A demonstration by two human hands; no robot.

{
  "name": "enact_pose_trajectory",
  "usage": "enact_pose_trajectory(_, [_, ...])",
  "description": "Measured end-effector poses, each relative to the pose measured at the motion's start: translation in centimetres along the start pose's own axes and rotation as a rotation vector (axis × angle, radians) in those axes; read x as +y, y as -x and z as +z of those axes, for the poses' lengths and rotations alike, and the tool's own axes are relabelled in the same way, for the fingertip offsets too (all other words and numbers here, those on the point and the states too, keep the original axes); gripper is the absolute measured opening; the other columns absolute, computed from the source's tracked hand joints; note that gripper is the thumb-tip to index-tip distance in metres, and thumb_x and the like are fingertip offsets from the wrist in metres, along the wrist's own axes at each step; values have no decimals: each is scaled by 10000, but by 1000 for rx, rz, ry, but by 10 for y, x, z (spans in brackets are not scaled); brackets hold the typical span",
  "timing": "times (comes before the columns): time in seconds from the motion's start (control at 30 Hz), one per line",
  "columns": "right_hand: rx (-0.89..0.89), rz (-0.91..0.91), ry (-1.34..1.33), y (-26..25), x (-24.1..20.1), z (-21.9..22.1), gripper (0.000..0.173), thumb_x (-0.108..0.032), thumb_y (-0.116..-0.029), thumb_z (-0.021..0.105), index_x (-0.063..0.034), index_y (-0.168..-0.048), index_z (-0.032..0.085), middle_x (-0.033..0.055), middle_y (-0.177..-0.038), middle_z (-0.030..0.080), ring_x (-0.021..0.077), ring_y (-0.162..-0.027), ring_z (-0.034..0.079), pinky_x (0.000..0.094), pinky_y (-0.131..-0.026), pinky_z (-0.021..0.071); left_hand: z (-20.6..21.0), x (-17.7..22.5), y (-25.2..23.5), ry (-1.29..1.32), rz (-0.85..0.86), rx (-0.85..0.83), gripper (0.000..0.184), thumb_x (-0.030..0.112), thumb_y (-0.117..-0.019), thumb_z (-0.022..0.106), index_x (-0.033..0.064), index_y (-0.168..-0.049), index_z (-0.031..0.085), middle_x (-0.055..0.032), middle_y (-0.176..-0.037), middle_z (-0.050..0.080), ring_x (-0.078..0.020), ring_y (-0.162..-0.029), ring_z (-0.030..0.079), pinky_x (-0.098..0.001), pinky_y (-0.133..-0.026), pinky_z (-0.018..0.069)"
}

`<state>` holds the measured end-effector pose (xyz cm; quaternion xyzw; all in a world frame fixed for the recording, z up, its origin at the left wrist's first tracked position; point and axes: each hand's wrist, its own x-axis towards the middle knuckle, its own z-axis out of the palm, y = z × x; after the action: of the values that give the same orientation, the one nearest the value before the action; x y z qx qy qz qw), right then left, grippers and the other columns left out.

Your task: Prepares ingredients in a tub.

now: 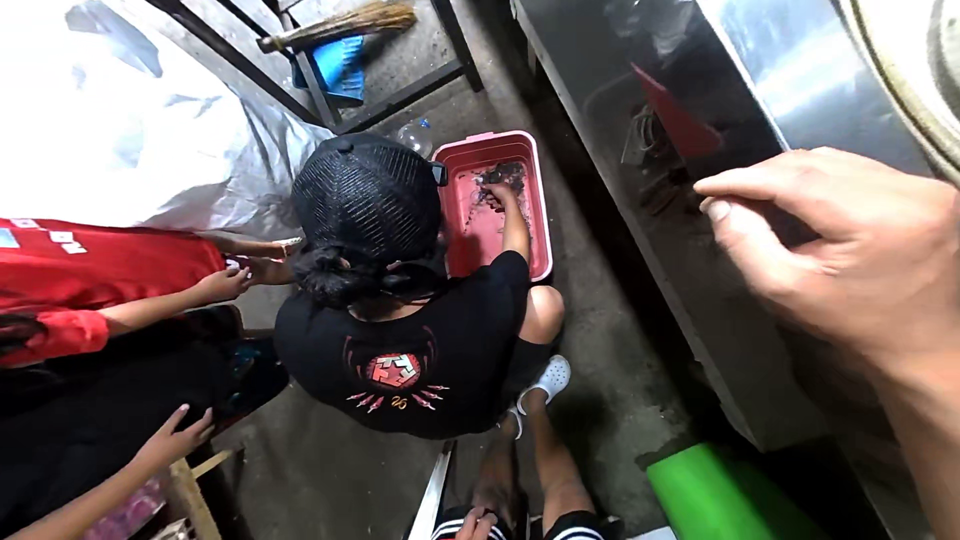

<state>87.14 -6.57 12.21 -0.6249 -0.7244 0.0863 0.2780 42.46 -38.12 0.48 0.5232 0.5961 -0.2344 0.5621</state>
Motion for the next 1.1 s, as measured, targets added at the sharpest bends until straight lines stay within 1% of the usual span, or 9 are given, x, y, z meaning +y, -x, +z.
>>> enact_pose_trajectory(0.07, [13, 8, -17, 0, 0, 0, 263, -208, -994, 598, -56, -1134, 760, 139, -1051, 743, 238, -946, 707, 396, -822, 564, -2, 2, -2, -9, 19, 6, 438, 258, -976, 647, -4, -1327, 637, -260, -1448, 541, -400, -1318, 560, -543, -1113, 451])
enact_pose_trajectory(0.23, [18, -13, 8, -2, -1, 2, 273, -208, -990, 586, -54, -1135, 758, 142, -1019, 739, 262, -892, 699, 425, -750, 552, -8, -6, -10, -47, 33, 21, 460, 292, -964, 659, 9, -1326, 648, -248, -1469, 534, -396, -1338, 551, -540, -1124, 448])
enact_pose_trajectory(0.4, [31, -8, -12, -3, -3, 1, 264, -206, -987, 584, -74, -1121, 769, 125, -1007, 743, 244, -877, 695, 413, -735, 545, -5, 2, -9, -60, 10, 14, 469, 296, -968, 656, 10, -1338, 642, -256, -1481, 520, -412, -1347, 536, -558, -1128, 434])
enact_pose_trajectory(0.6, [43, 6, -73, -3, -1, 1, 260, -207, -984, 584, -80, -1107, 773, 117, -1003, 749, 243, -887, 699, 420, -733, 544, 26, 28, -5, -36, -43, 29, 481, 315, -968, 648, 34, -1358, 636, -239, -1500, 508, -405, -1359, 526, -560, -1134, 424])
enact_pose_trajectory(0.67, [43, 11, -84, -2, -1, 0, 258, -207, -982, 584, -85, -1102, 777, 114, -1001, 752, 245, -886, 701, 426, -731, 543, 43, 45, -1, 1, -34, 38, 481, 314, -968, 652, 32, -1357, 638, -237, -1499, 512, -414, -1371, 510, -574, -1143, 404])
enact_pose_trajectory(0.8, [58, 28, -124, -3, 2, 0, 259, -219, -985, 583, -103, -1106, 780, 101, -999, 755, 230, -896, 703, 423, -741, 545, 74, 85, -3, 67, 27, 80, 452, 297, -970, 650, 25, -1330, 654, -239, -1475, 534, -419, -1345, 532, -588, -1115, 428])
enact_pose_trajectory(0.9, [44, 41, -143, -2, 2, -2, 258, -223, -992, 584, -103, -1116, 775, 105, -1010, 753, 228, -908, 701, 419, -757, 543, 92, 110, 0, 118, 45, 66, 449, 280, -972, 642, 16, -1335, 647, -250, -1472, 533, -433, -1336, 535, -599, -1105, 427])
enact_pose_trajectory(1.03, [37, 38, -147, -3, 2, -1, 263, -222, -992, 584, -92, -1120, 773, 114, -1022, 754, 220, -929, 704, 407, -782, 546, 106, 110, 1, 109, 69, 58, 450, 299, -964, 648, 37, -1330, 656, -242, -1453, 549, -426, -1314, 552, -602, -1089, 441])
enact_pose_trajectory(1.1, [22, 39, -144, -2, 2, -2, 264, -221, -994, 583, -92, -1125, 772, 107, -1024, 753, 212, -934, 702, 400, -791, 549, 106, 103, 1, 82, 44, 31, 463, 315, -962, 649, 48, -1340, 656, -234, -1480, 534, -412, -1345, 535, -589, -1117, 420])
